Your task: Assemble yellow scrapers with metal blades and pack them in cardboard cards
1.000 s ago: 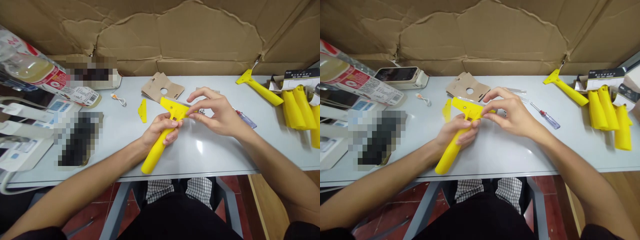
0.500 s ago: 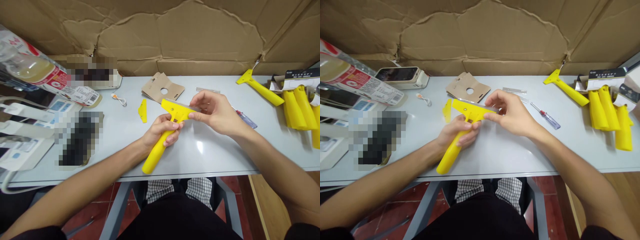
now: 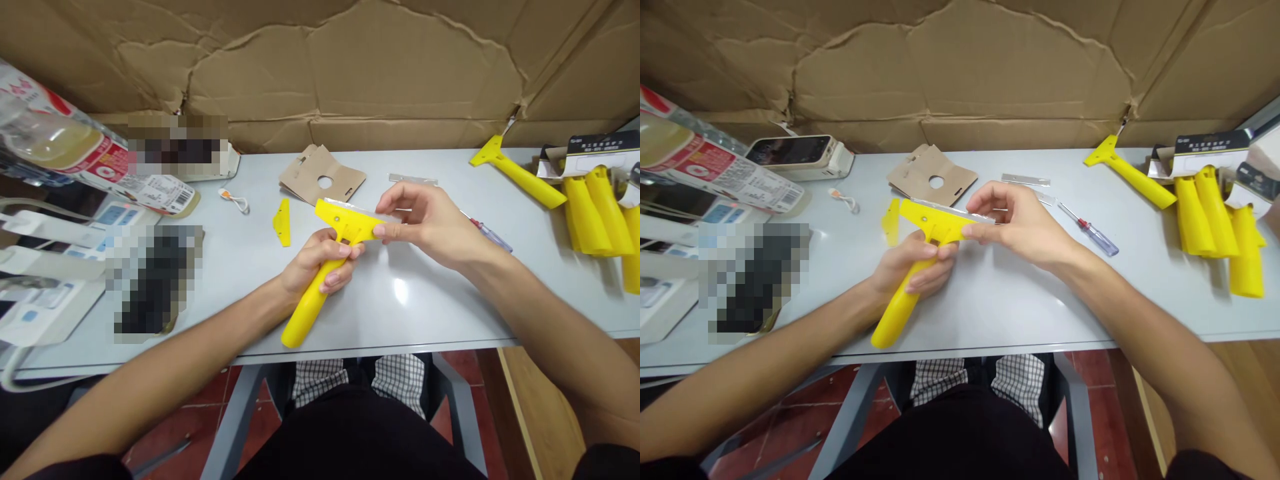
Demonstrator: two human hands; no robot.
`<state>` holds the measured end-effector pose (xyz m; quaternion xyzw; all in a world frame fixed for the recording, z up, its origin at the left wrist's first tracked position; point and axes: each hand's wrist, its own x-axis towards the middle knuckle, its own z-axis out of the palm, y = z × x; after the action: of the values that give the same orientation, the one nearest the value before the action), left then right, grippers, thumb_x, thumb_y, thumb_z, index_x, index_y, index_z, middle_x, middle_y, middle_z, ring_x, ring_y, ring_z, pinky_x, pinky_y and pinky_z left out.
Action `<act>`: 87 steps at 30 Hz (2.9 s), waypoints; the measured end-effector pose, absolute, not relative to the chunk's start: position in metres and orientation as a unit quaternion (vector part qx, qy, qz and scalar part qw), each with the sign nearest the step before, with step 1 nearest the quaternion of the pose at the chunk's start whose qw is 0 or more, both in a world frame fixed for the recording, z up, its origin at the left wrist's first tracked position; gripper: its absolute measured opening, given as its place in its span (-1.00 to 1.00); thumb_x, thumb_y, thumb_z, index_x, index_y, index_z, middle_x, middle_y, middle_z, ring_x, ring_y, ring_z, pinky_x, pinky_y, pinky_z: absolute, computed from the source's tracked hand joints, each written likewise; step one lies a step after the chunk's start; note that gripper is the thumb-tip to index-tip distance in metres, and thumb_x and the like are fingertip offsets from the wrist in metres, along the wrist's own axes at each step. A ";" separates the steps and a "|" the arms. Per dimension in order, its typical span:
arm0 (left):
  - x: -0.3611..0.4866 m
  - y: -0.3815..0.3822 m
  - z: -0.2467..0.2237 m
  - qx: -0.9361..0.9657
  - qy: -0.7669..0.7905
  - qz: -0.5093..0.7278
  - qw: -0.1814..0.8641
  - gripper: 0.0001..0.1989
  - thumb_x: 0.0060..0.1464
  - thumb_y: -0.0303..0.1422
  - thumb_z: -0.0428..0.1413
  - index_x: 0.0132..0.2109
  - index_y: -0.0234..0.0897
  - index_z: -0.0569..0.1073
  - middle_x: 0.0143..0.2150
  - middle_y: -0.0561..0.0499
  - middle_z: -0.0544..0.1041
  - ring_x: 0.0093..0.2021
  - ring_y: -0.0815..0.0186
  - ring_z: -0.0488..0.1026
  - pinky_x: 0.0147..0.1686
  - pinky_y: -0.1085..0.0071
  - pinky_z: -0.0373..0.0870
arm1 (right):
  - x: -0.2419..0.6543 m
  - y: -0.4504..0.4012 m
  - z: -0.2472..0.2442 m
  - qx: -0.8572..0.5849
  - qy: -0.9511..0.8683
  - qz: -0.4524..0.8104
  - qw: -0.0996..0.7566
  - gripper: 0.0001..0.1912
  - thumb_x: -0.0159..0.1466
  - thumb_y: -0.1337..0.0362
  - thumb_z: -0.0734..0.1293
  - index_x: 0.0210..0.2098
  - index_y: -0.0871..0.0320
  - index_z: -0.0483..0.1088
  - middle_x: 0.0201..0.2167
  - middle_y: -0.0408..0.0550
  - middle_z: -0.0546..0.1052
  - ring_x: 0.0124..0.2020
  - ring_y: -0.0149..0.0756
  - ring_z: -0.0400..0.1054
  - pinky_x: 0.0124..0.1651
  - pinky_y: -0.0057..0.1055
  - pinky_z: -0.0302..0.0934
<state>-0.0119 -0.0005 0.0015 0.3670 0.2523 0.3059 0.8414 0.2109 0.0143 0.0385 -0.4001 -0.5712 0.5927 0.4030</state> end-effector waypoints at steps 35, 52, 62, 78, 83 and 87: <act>-0.018 0.009 0.004 0.365 0.226 0.361 0.828 -0.80 0.02 -0.35 0.34 -0.35 -0.35 0.48 -0.63 0.18 0.38 -0.80 0.56 0.08 -0.81 0.62 0.11 | 0.224 0.014 0.045 -0.419 -0.584 0.541 0.436 -0.65 0.18 0.06 0.67 -0.22 0.15 0.61 -0.46 -0.13 0.57 -0.50 -0.38 0.40 -0.42 -0.32 0.35; -0.017 0.003 0.003 0.397 0.230 0.339 0.822 -0.81 0.07 -0.30 0.32 -0.33 -0.31 0.50 -0.71 0.19 0.30 -0.82 0.53 0.05 -0.82 0.60 0.07 | 0.224 0.016 0.036 -0.390 -0.585 0.570 0.425 -0.68 0.18 0.05 0.67 -0.29 0.16 0.64 -0.53 -0.15 0.56 -0.48 -0.36 0.42 -0.35 -0.29 0.40; -0.017 0.001 0.007 0.398 0.240 0.327 0.823 -0.81 0.05 -0.31 0.31 -0.35 -0.30 0.48 -0.71 0.18 0.31 -0.83 0.52 0.03 -0.83 0.58 0.03 | 0.230 0.013 0.049 -0.404 -0.641 0.523 0.391 -0.68 0.23 0.02 0.64 -0.29 0.13 0.64 -0.51 -0.13 0.57 -0.49 -0.35 0.41 -0.32 -0.24 0.40; -0.017 -0.001 0.008 0.400 0.264 0.323 0.816 -0.81 0.02 -0.30 0.32 -0.37 -0.29 0.49 -0.72 0.17 0.28 -0.80 0.52 0.06 -0.80 0.59 0.06 | 0.239 0.015 0.054 -0.403 -0.726 0.425 0.360 -0.58 0.39 -0.12 0.46 -0.08 0.10 0.69 -0.30 -0.04 0.67 -0.34 -0.26 0.52 -0.27 -0.28 0.40; -0.019 0.002 0.011 0.398 0.270 0.343 0.807 -0.81 0.00 -0.31 0.32 -0.38 -0.29 0.48 -0.73 0.19 0.24 -0.80 0.53 0.04 -0.82 0.60 0.06 | 0.308 0.027 0.077 -0.574 -0.788 0.185 0.121 -0.76 0.27 0.03 0.58 -0.18 0.03 0.72 -0.40 -0.06 0.66 -0.43 -0.25 0.45 -0.32 -0.25 0.23; -0.020 0.003 0.016 0.387 0.295 0.344 0.803 -0.84 0.01 -0.34 0.30 -0.37 -0.29 0.47 -0.71 0.19 0.26 -0.79 0.53 0.05 -0.80 0.62 0.11 | 0.349 0.025 0.070 -0.671 -0.731 0.122 0.021 -0.63 0.19 -0.02 0.62 -0.09 0.00 0.70 -0.31 0.00 0.68 -0.37 -0.21 0.45 -0.33 -0.23 0.19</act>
<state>-0.0202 0.0025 0.0155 0.3872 0.2945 0.3435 0.8033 0.3485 0.0246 0.0696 -0.6706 -0.7314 0.1222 0.0206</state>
